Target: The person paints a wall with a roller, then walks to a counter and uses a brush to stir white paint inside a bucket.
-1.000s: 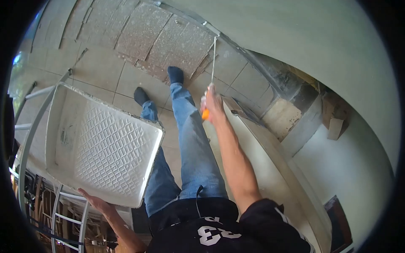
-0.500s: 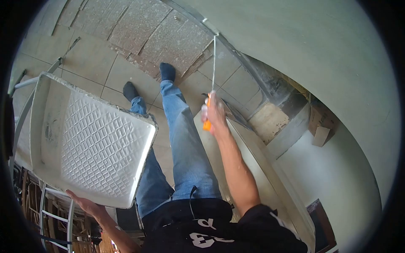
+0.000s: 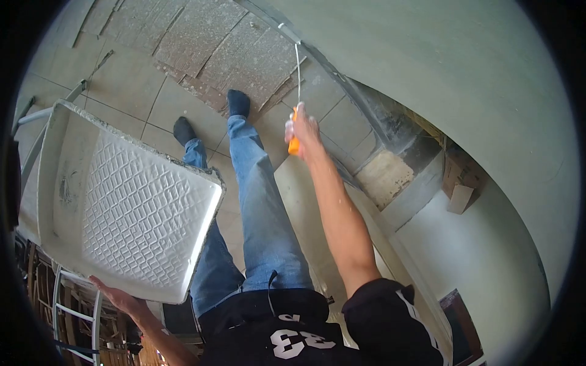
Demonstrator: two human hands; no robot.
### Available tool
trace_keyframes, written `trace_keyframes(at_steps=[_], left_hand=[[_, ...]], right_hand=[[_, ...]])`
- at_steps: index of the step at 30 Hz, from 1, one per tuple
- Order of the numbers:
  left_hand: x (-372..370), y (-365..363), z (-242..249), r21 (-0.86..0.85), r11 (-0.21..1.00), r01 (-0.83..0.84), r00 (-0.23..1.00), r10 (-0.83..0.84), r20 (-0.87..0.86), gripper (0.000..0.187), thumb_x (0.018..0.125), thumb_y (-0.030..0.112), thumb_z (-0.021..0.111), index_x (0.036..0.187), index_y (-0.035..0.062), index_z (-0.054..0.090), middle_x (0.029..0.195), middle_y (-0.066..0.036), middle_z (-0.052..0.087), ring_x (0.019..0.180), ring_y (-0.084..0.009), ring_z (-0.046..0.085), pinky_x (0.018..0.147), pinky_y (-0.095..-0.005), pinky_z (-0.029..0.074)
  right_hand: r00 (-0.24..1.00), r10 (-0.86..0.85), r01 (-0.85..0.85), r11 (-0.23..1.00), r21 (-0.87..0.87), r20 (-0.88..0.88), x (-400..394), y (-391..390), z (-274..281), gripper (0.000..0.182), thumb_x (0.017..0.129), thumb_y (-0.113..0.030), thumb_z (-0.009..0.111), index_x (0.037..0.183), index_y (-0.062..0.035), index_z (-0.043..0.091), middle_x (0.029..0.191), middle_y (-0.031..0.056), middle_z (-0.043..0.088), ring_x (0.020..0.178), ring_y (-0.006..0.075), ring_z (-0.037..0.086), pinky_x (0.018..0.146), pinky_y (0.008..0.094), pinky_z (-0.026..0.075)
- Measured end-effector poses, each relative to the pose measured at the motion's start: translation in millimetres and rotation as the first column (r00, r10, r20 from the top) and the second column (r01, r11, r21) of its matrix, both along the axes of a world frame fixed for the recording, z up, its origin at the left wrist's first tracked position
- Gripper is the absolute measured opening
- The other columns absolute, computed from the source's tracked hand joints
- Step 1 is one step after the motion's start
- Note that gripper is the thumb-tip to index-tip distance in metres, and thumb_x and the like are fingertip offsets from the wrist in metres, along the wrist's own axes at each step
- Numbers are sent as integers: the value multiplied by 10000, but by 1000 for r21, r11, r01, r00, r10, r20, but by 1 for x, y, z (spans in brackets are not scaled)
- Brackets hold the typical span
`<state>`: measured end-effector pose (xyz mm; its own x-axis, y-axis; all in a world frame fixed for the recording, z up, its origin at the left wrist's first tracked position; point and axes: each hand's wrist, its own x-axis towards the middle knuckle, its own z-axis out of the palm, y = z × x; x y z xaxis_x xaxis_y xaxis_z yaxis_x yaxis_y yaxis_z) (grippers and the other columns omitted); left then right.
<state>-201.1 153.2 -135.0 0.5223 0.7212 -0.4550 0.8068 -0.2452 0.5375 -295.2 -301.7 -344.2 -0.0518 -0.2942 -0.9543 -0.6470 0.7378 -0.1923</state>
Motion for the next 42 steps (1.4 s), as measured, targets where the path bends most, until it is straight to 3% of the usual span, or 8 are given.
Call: trace_keyframes(at_steps=[11, 17, 21, 25, 28, 34, 38, 42], left_hand=[[5, -14, 4, 15, 999, -46, 999, 46, -3, 745, 955, 547, 375, 1474, 42, 202, 1499, -145, 266, 1338, -291, 318, 1118, -423, 256], [9, -23, 1, 2, 997, -76, 997, 76, -2, 734, 958, 538, 373, 1478, 52, 195, 1508, -135, 249, 1349, -286, 303, 1122, -423, 251], [7, -19, 3, 20, 998, -57, 998, 57, -4, 733, 956, 545, 368, 1475, 53, 207, 1511, -133, 243, 1351, -286, 300, 1123, -423, 247], [4, -9, 1, -13, 999, -52, 999, 51, -19, 729, 957, 542, 370, 1474, 53, 212, 1515, -130, 237, 1356, -290, 294, 1128, -424, 239], [4, -13, 1, -44, 998, -51, 999, 51, -15, 723, 960, 536, 364, 1475, 53, 209, 1514, -131, 240, 1363, -294, 286, 1131, -428, 231], [0, 4, -6, -49, 999, 21, 1000, -21, -6, 712, 965, 535, 337, 1478, 59, 202, 1527, -127, 211, 1378, -292, 256, 1138, -430, 211], [8, -9, 1, -4, 1000, -5, 998, 5, -57, 689, 971, 521, 331, 1488, 88, 191, 1536, -111, 193, 1384, -285, 245, 1141, -425, 204], [4, 5, -1, -37, 999, 21, 998, -23, -57, 691, 972, 518, 334, 1493, 92, 178, 1538, -101, 195, 1388, -279, 240, 1142, -420, 200]], right_hand=[[995, -101, 100, 992, 79, 8, 20, -31, -30, 372, 988, -425, 402, 881, -74, 464, 581, -12, 416, 426, 79, 375, 401, 228, 339], [997, -69, 70, 996, 49, -37, 0, -1, 15, 356, 997, -391, 384, 850, -72, 438, 600, -11, 424, 431, 79, 379, 403, 226, 333], [977, -205, 190, 965, 183, 64, 20, -42, -43, 365, 991, -408, 403, 847, -76, 449, 585, -12, 420, 439, 84, 385, 406, 234, 335], [998, 49, -49, 999, -2, -25, -10, 9, 33, 387, 984, -444, 402, 871, -81, 472, 576, -15, 415, 439, 87, 381, 408, 245, 342], [997, -19, 21, 999, 33, -77, -28, 26, 76, 403, 985, -455, 389, 883, -74, 476, 570, -10, 413, 439, 89, 384, 407, 258, 344], [995, 65, -66, 998, 3, 74, 23, 8, -4, 409, 996, -435, 363, 872, -63, 475, 557, -6, 404, 423, 96, 382, 402, 270, 350], [997, 70, -70, 997, -12, -7, 24, 34, 60, 433, 998, -421, 351, 781, -58, 446, 542, 13, 407, 422, 125, 409, 417, 281, 375], [987, 138, -136, 990, -26, 87, 34, 19, 42, 402, 995, -398, 369, 792, -60, 446, 566, 5, 424, 431, 116, 415, 416, 271, 373]])
